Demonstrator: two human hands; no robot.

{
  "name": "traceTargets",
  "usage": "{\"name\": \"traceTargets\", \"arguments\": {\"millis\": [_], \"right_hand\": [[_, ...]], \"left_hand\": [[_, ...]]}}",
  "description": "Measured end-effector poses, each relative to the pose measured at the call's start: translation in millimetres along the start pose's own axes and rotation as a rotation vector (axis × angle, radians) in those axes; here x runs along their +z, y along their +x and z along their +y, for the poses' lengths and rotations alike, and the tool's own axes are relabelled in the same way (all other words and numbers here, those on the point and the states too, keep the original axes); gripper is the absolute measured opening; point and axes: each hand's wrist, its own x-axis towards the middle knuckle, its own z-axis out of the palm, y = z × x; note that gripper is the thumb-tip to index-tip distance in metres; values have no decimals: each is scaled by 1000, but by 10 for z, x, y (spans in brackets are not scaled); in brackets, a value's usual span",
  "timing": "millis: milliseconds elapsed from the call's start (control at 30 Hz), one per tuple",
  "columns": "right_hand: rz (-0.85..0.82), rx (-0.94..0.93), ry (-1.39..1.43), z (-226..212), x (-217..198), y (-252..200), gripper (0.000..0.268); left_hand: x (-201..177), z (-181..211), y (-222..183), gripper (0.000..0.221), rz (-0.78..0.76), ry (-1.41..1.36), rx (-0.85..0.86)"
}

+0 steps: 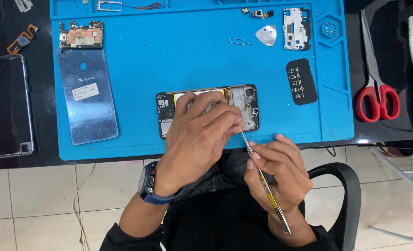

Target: The person uses a spudger to pry and remove the battery from a disassembled smartphone. They then use the spudger to disconnect ribbon cables and remove internal components from the phone's chassis.

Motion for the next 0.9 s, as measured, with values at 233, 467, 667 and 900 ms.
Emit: {"name": "traceTargets", "arguments": {"millis": [233,467,667,900], "right_hand": [[-4,22,54,-7,-49,77,12],[-122,91,167,-8,-203,285,11],[-167,144,213,-19,-231,349,13],[-179,185,236,-40,-262,393,10]], "left_hand": [[-9,0,4,13,-3,-17,-1],[-2,2,7,14,4,-31,-5],[-8,0,1,15,2,-42,-8],[-30,-3,15,15,-1,-61,3]]}}
